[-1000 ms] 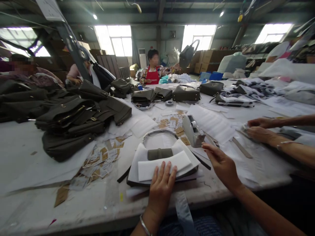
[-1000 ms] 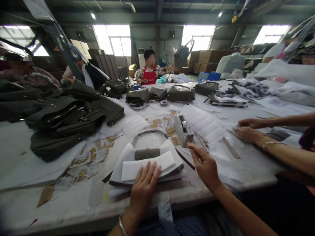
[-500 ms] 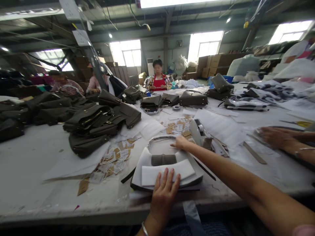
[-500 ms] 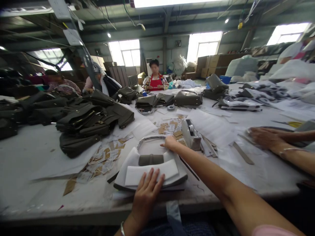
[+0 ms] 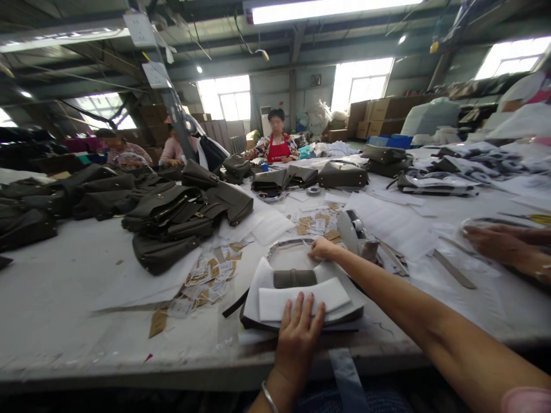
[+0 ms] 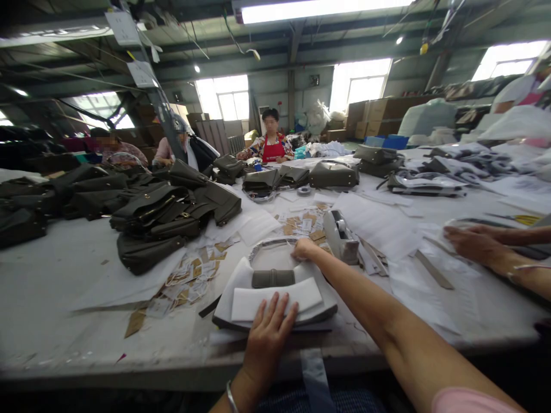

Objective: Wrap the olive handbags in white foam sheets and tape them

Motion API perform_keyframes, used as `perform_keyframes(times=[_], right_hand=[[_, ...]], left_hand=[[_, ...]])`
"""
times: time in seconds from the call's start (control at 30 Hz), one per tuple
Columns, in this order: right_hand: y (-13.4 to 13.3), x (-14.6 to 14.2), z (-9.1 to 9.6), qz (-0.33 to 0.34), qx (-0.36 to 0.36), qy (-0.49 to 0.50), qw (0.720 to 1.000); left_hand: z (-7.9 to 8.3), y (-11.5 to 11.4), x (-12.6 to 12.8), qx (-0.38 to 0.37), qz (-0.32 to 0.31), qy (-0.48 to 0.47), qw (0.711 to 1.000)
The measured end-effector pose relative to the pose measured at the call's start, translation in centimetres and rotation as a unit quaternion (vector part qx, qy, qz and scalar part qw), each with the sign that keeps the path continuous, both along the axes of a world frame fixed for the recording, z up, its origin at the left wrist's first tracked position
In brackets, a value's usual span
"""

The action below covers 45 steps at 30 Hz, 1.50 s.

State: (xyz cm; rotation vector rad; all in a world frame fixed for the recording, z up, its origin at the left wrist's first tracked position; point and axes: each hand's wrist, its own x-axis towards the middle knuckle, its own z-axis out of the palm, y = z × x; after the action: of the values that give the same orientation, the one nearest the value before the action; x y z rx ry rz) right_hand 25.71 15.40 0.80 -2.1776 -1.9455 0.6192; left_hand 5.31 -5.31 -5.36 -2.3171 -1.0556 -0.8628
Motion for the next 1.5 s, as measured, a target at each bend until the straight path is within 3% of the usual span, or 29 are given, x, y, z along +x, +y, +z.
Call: perform_keyframes(times=[0.17, 0.4, 0.53, 0.67, 0.83, 1.0, 1.3, 1.5], right_hand=[[-0.8, 1.0, 0.2, -0.047, -0.022, 0.125, 0.991], [-1.6, 2.4, 0.9, -0.090, 0.116, 0.314, 0.938], [-2.3, 2.4, 2.3, -0.064, 0.170, 0.382, 0.906], [-6.0, 2.3, 3.9, 0.002, 0.186, 0.405, 0.895], [-13.1, 3.0, 4.0, 0.178, 0.251, 0.270, 0.912], [-18.0, 3.6, 2.3, 0.329, 0.327, 0.158, 0.872], [-21.0, 3.4, -0.3, 0.372, 0.435, 0.015, 0.820], [-21.0, 4.2, -2.2, 0.384, 0.430, -0.008, 0.817]], left_hand=[[0.0, 0.3, -0.1, -0.011, -0.008, 0.014, 1.000], [0.5, 0.9, -1.2, -0.029, -0.022, 0.030, 0.999], [1.1, 1.2, -2.1, -0.037, -0.022, 0.055, 0.998], [1.3, 1.5, -2.2, -0.048, -0.012, 0.067, 0.997], [1.6, 1.6, -2.1, -0.061, -0.012, 0.077, 0.995], [2.1, 1.8, -1.9, -0.081, -0.013, 0.075, 0.994], [2.1, 2.5, -1.0, -0.116, 0.011, 0.076, 0.990], [2.6, 2.4, -0.8, -0.133, 0.019, 0.065, 0.989]])
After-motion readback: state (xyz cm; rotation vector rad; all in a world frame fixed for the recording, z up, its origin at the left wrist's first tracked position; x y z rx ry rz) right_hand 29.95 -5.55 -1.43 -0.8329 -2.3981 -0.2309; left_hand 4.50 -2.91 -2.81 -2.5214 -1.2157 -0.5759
